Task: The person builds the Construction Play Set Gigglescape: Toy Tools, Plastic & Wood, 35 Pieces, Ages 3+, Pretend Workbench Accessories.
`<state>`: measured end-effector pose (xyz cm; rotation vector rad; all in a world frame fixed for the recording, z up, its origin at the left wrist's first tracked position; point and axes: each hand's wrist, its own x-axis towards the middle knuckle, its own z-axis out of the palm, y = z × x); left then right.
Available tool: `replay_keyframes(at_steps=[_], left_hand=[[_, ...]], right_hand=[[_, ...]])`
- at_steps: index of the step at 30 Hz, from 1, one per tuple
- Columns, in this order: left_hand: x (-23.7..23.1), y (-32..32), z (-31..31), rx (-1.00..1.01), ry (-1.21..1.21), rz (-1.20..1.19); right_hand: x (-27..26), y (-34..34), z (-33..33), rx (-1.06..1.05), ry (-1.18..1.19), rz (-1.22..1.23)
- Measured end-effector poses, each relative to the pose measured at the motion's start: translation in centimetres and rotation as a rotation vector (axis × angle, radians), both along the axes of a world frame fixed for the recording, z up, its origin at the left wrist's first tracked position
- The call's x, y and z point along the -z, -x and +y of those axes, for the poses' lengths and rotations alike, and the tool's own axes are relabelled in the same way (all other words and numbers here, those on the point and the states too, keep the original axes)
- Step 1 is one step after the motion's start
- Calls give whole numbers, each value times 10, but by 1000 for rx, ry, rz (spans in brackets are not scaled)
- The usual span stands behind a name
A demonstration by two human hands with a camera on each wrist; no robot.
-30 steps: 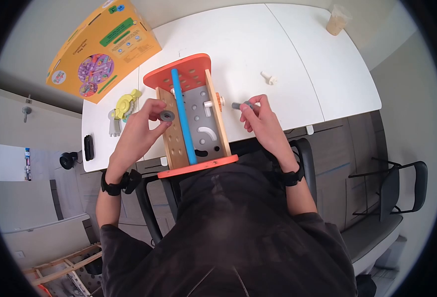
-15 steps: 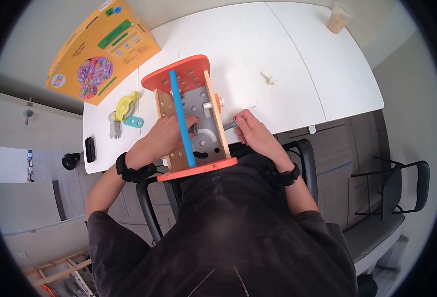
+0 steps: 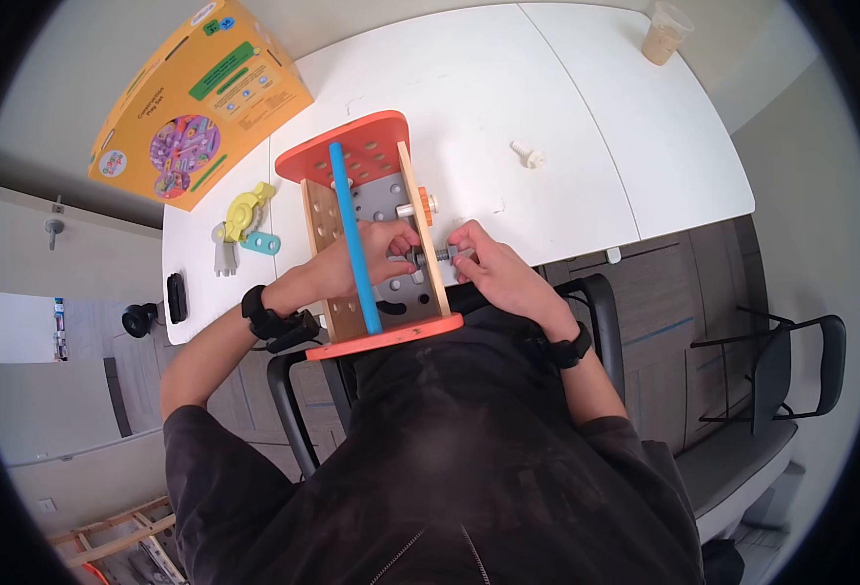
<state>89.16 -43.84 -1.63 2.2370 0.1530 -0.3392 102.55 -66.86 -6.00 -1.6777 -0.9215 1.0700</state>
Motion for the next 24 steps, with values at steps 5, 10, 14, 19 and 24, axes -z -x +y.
replay_keyframes(at_steps=[5, 10, 14, 19, 24], left_hand=[[-1, 0, 1, -47, 70, -5], [-3, -4, -2, 20, -61, 78], [-1, -2, -1, 62, -27, 35], [0, 3, -3, 72, -27, -59], [-11, 6, -5, 72, -46, -76]], right_hand=[[-9, 4, -1, 25, -31, -122], [-11, 3, -1, 32, -49, -184], [-12, 1, -2, 49, -81, -205], [-9, -2, -4, 53, -99, -153], [-8, -2, -5, 65, -95, -45]])
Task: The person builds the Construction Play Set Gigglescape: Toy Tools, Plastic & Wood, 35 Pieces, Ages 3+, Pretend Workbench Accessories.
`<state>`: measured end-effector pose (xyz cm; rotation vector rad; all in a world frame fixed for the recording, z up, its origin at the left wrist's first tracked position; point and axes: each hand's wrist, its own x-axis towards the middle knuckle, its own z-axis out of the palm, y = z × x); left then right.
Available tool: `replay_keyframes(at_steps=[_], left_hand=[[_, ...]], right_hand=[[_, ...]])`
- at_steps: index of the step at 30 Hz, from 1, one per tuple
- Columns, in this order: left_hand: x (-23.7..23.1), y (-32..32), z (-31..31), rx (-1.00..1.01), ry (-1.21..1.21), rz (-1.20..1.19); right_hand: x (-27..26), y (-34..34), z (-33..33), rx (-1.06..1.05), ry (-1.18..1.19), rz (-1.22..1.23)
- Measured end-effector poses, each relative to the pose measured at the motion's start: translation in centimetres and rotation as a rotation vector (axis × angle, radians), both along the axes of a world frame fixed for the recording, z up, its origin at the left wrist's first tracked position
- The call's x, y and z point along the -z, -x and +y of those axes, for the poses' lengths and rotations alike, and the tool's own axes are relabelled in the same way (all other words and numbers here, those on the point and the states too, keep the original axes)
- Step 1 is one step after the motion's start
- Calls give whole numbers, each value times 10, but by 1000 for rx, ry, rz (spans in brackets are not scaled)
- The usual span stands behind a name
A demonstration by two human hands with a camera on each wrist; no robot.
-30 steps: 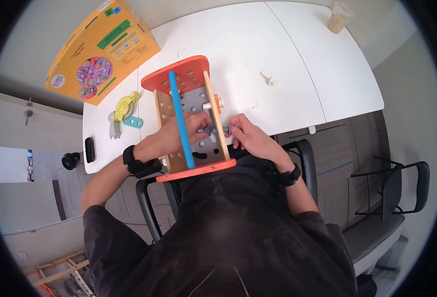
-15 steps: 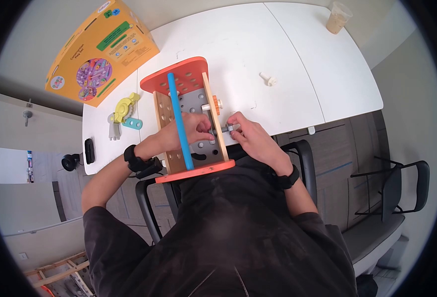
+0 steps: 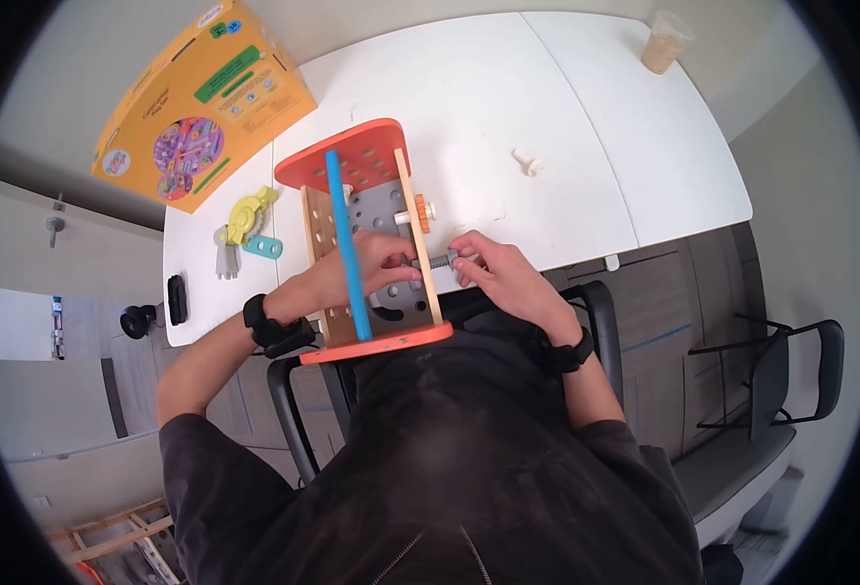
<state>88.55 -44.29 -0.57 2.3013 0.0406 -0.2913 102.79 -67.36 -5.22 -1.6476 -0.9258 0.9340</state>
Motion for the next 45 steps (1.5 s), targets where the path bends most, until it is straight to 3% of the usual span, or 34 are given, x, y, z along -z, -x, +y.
replay_keyframes(at_steps=[4, 7, 13, 19, 25, 31, 34, 37, 40, 43, 45], left_hand=[[-4, 5, 0, -5, -34, -5], [-3, 8, 0, -25, -26, -24], [1, 14, 4, -36, -14, -77], [6, 15, 5, -36, 26, -135], [1, 16, 5, -35, 14, -167], [2, 15, 5, -35, -34, -152], [3, 16, 6, -35, -42, -146], [3, 17, 6, -35, -35, -179], [4, 16, 5, -39, -31, -165], [6, 16, 6, -31, -47, -157], [9, 16, 7, -20, -59, -167]], right_hand=[[1, 5, 6, 28, -5, 94], [-3, 8, 15, 50, 145, -81], [-8, 7, 22, 114, 321, -102], [-7, 1, -1, -79, -66, 79], [-3, 2, 4, -71, -24, 45], [-18, 3, 25, -38, 412, -189], [-23, 2, 16, -12, 329, -97], [-11, 6, 5, -13, -39, 33], [-11, 1, 3, -113, -12, -57], [1, 5, 10, -75, -1, -44], [0, 5, 17, -60, 165, -107]])
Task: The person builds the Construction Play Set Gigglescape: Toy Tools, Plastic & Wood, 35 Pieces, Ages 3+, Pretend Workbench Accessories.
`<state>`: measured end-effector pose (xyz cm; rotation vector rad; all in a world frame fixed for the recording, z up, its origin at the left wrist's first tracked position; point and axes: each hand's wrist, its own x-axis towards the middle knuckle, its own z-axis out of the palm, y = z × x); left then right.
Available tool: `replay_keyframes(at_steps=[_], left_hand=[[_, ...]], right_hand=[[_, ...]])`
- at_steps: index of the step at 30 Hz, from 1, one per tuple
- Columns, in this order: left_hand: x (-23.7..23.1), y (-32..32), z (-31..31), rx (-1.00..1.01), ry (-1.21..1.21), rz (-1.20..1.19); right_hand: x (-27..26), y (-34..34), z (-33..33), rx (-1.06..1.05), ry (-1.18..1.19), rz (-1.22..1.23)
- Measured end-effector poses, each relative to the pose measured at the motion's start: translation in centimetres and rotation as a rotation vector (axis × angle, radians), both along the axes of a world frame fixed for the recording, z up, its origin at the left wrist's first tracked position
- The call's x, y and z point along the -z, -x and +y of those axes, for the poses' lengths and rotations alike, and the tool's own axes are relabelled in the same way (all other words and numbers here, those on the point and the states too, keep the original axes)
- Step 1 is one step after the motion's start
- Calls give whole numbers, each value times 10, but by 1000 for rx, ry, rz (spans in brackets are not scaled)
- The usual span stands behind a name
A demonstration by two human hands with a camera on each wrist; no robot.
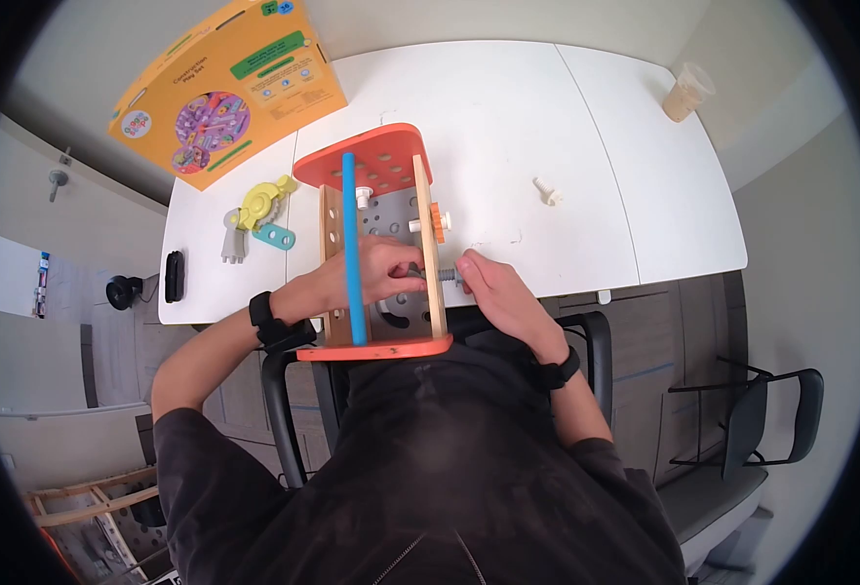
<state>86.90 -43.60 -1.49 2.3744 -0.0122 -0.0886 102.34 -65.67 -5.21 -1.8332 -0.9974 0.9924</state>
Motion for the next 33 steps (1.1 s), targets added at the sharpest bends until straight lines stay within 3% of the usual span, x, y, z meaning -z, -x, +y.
replay_keyframes(at_steps=[4, 7, 13, 20, 22, 25, 28, 31, 33], left_hand=[[5, 0, 1, 6, -11, -12], [0, 0, 1, 2, -18, 13], [-4, -1, -2, -5, -21, 11], [9, 0, 2, 26, -34, -45], [0, 0, 0, 17, -39, 12], [4, -1, 2, 17, -37, 9], [2, -1, -1, -3, -24, -8], [0, -2, 1, 16, -51, -2], [0, -2, 1, 24, -62, 0]], right_hand=[[-5, -11, 6, -38, 277, -49], [-11, -9, -8, 16, -47, 30], [-4, 4, -10, -19, -214, 13], [-2, -6, 7, -28, 226, -13], [-8, -5, 1, 3, 189, 34], [-14, 9, -10, 24, -155, -3], [0, 15, -8, 15, -224, -147], [-4, 12, 1, -3, -13, -201], [-1, 3, 11, -15, 173, -90]])
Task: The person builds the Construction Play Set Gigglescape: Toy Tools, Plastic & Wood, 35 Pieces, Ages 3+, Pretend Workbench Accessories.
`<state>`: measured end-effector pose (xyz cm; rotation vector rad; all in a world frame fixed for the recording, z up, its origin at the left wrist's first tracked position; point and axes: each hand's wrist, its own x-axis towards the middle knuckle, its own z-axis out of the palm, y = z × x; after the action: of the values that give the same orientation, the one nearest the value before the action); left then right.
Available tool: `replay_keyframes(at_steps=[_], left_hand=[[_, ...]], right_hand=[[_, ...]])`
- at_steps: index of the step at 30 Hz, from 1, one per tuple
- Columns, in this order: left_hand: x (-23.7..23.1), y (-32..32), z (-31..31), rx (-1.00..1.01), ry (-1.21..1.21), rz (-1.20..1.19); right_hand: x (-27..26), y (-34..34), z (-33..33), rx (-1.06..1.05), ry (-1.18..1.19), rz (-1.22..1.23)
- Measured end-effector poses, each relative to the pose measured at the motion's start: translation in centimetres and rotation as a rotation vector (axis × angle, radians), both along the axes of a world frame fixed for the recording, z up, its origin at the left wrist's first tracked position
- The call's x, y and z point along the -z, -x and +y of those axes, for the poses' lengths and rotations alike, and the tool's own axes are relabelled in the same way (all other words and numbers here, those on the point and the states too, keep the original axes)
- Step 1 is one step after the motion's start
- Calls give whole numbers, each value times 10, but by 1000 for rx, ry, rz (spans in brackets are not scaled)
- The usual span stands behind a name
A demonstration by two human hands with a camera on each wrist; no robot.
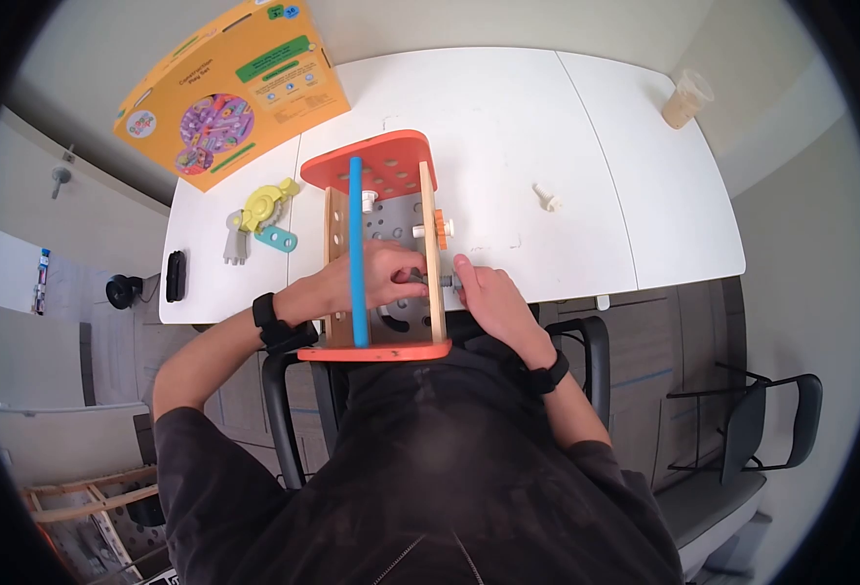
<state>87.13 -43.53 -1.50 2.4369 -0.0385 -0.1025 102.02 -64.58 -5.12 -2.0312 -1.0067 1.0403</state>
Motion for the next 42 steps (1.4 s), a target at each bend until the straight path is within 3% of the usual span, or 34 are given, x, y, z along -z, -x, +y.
replay_keyframes(at_steps=[3, 5, 7, 10, 13, 18, 20, 22, 25, 28, 32, 35, 37, 40, 42], left_hand=[[-2, 1, -2, -18, 12, 17], [-5, 1, -2, -33, 28, 57], [-4, 1, -2, -24, 16, 42], [-2, 1, -3, -12, -2, 34], [-4, 1, -3, -17, 8, 29], [-6, 1, -5, -18, -9, 26], [-9, 2, -4, -22, -6, 12], [-8, 2, -4, -36, -5, 16], [-2, 1, -4, -35, 1, 25], [-7, 1, -5, -32, -3, 34], [-9, 1, -5, -33, -19, 39], [-11, 2, -6, -44, -2, 55], [-11, 3, -6, -57, 9, 57], [-11, 1, -7, -51, 11, 92], [-11, 0, -6, -45, 2, 96]], right_hand=[[-11, -3, -4, 17, 118, 58], [-19, 1, -10, 27, -7, 38], [-20, 11, -21, 39, -279, -9], [-16, 17, -24, 20, -302, 0], [-7, 16, -15, 49, -264, -85], [-7, 7, -1, 69, 81, 1], [-5, 6, -5, 89, -47, 28], [-3, 15, -19, 126, -345, 45], [-4, 21, -22, 92, -397, 83], [-6, 16, -13, 79, -257, -11], [8, 2, -3, 74, 13, 109], [14, 3, -15, 122, -166, 125], [8, 16, -21, 150, -448, 88], [6, 22, -19, 84, -461, 27], [4, 20, -11, 80, -336, 15]])
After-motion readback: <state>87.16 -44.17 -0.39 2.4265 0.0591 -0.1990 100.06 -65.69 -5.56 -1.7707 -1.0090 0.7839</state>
